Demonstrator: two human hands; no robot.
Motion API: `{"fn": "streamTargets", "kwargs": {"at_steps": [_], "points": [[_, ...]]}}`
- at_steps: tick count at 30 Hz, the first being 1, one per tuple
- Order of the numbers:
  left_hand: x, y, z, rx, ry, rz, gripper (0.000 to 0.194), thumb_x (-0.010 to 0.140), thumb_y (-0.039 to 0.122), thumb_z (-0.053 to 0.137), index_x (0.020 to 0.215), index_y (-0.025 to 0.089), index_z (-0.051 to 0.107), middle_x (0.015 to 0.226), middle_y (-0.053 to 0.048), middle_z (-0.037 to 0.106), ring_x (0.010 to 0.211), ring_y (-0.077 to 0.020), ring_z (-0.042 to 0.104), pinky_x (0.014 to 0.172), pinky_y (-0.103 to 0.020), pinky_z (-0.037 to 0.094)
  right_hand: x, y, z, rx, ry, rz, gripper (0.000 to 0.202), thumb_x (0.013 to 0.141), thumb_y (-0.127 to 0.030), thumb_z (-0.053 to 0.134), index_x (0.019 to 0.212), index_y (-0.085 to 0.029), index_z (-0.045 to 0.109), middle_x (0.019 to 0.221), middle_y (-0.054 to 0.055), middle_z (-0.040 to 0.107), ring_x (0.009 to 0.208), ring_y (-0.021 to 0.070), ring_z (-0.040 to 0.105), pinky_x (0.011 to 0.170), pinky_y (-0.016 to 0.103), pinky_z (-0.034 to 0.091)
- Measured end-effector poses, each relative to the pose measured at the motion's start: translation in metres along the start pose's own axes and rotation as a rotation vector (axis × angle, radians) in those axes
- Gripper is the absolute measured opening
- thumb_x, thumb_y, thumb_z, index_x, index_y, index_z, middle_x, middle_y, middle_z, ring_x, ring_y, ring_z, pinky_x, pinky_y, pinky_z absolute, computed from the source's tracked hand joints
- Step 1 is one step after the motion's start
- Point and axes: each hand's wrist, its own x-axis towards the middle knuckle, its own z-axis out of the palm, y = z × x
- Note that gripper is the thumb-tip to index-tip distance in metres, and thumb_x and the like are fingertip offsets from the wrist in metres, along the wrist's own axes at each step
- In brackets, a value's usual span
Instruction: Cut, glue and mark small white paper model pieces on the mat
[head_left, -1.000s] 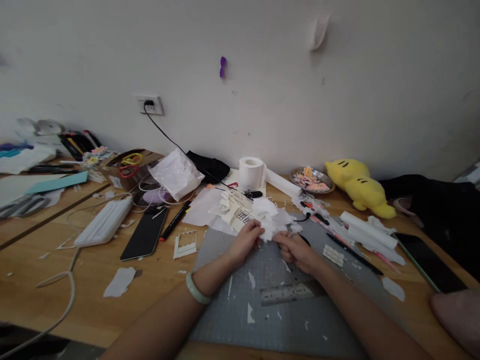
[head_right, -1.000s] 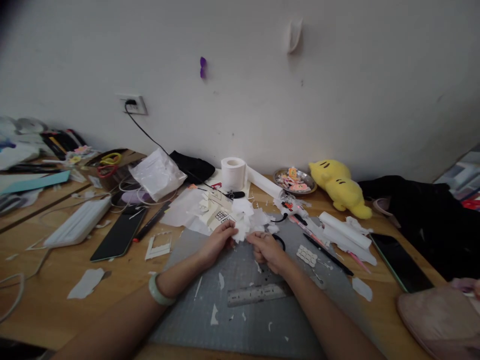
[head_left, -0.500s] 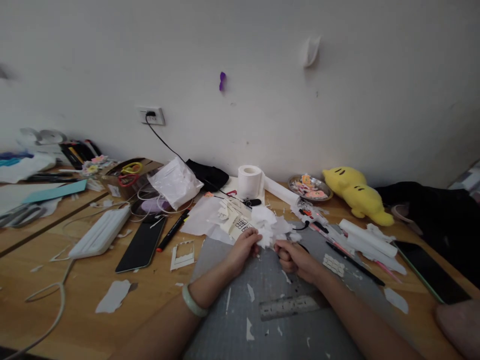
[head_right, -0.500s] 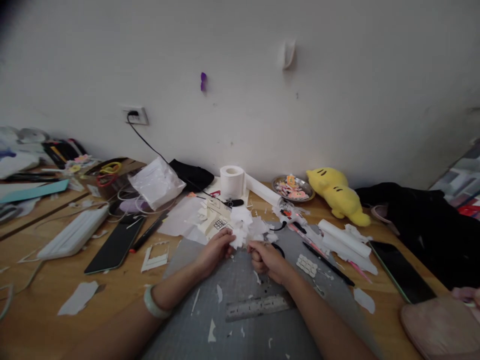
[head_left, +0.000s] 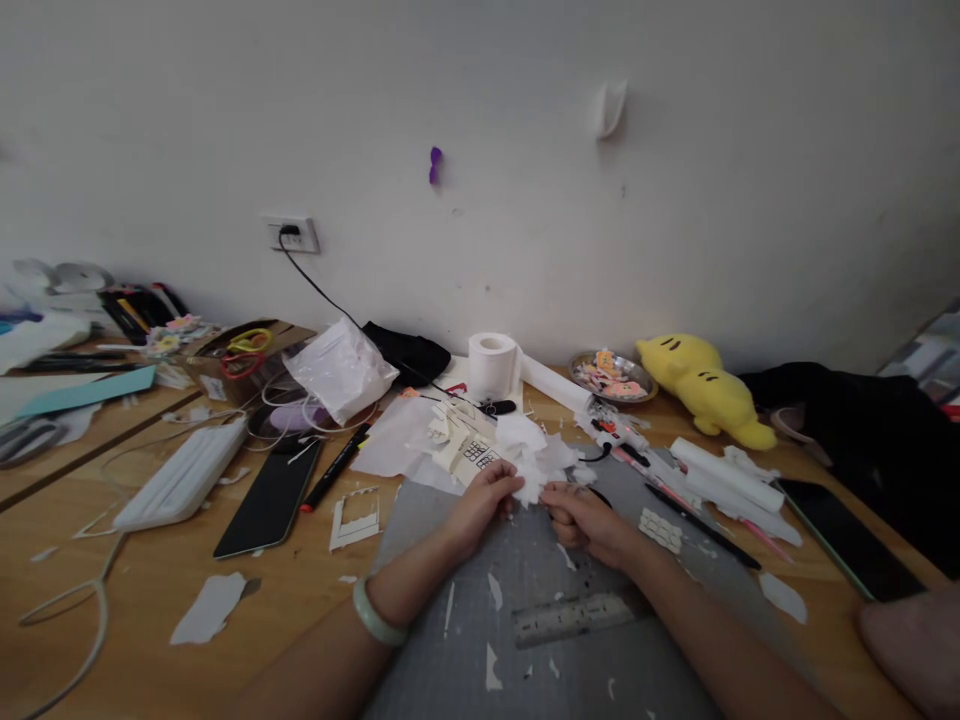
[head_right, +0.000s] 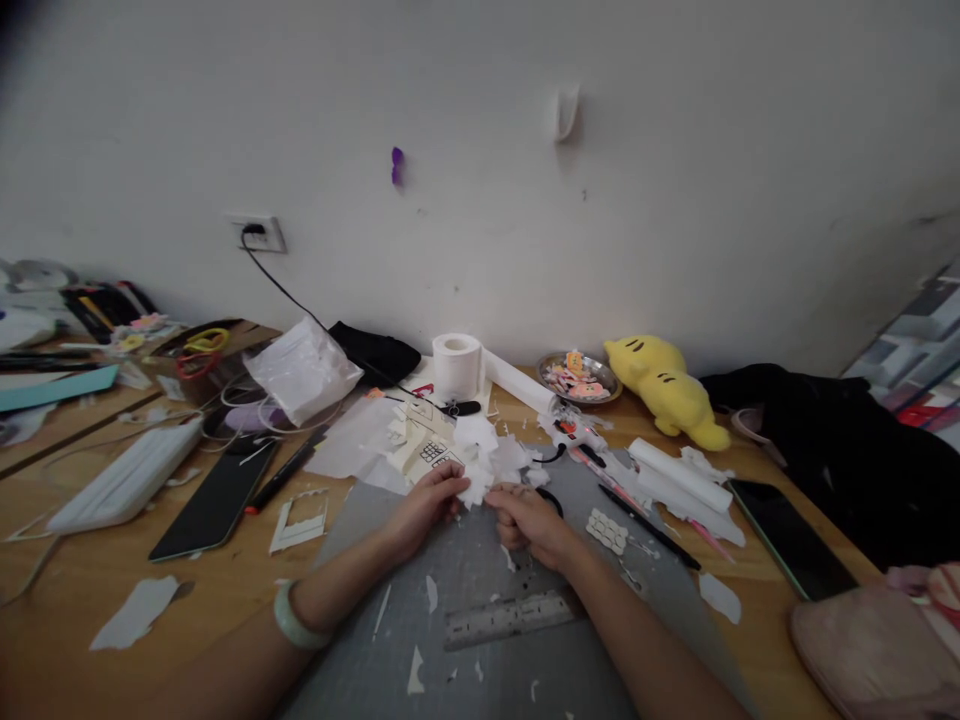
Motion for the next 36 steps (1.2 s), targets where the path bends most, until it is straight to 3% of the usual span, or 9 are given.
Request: {"fn": "streamTargets", "kwargs": {"at_steps": [10, 19, 26, 29, 33, 36], "points": [[0.002, 0.003, 0.0, -0.067, 0.039, 0.069, 0.029, 0.061, 0.036, 0.061, 0.071, 0.019, 0.04, 0.057, 0.008, 0.037, 0.042, -0.0044, 0.036, 0.041, -0.017, 0.025, 0.001, 0.0, -0.003, -0.009, -0.023, 0.01, 0.029, 0.065, -0.039, 0.061, 0.064, -0.02, 0.038, 0.035, -0.015, 0.023, 0.03, 0.0015, 0.013, 0.033, 0.017, 0.008], [0.008, 0.0, -0.003, 0.028, 0.043, 0.202, 0.026, 0.067, 0.037, 0.061, 0.081, 0.016, 0.053, 0.066, 0.004, 0.045, 0.054, -0.0074, 0.04, 0.05, -0.019, 0.03, 0.0, 0.004, -0.006, -0.09, -0.014, 0.026, 0.026, 0.066, -0.041, 0.06, 0.069, -0.016, 0.052, 0.038, -0.011, 0.039, 0.03, 0.004, 0.038, 0.031, 0.016, 0.025], [0.006, 0.008, -0.006, 0.211, 0.006, 0.371, 0.016, 0.066, 0.027, 0.058, 0.079, 0.017, 0.056, 0.085, -0.003, 0.058, 0.081, -0.0165, 0.052, 0.071, -0.025, 0.037, -0.002, 0.003, -0.003, -0.182, -0.039, 0.016, 0.031, 0.054, -0.034, 0.071, 0.069, -0.016, 0.052, 0.047, -0.005, 0.056, 0.04, 0.0082, 0.052, 0.035, 0.016, 0.034], [0.006, 0.014, -0.01, 0.344, -0.032, 0.488, 0.008, 0.066, 0.025, 0.058, 0.07, 0.018, 0.06, 0.089, -0.004, 0.061, 0.087, -0.0192, 0.051, 0.078, -0.03, 0.036, -0.004, 0.002, -0.003, -0.254, -0.064, -0.02, 0.029, 0.055, -0.035, 0.072, 0.062, -0.015, 0.053, 0.049, -0.004, 0.058, 0.038, 0.0057, 0.049, 0.036, 0.016, 0.033], [0.004, 0.018, -0.016, 0.517, -0.051, 0.63, 0.01, 0.07, 0.022, 0.057, 0.065, 0.022, 0.065, 0.083, -0.003, 0.064, 0.088, -0.0197, 0.049, 0.089, -0.035, 0.028, -0.006, 0.001, -0.006, -0.348, -0.108, -0.048, 0.029, 0.064, -0.041, 0.066, 0.06, -0.012, 0.06, 0.042, -0.005, 0.051, 0.035, 0.0038, 0.042, 0.035, 0.016, 0.032], [0.002, 0.017, -0.018, 0.592, -0.029, 0.68, 0.012, 0.073, 0.022, 0.055, 0.07, 0.024, 0.066, 0.083, -0.003, 0.065, 0.089, -0.0194, 0.048, 0.09, -0.036, 0.024, -0.006, 0.002, -0.012, -0.364, -0.144, -0.037, 0.03, 0.058, -0.038, 0.071, 0.074, -0.014, 0.062, 0.053, -0.005, 0.056, 0.037, 0.004, 0.045, 0.035, 0.016, 0.034]]}}
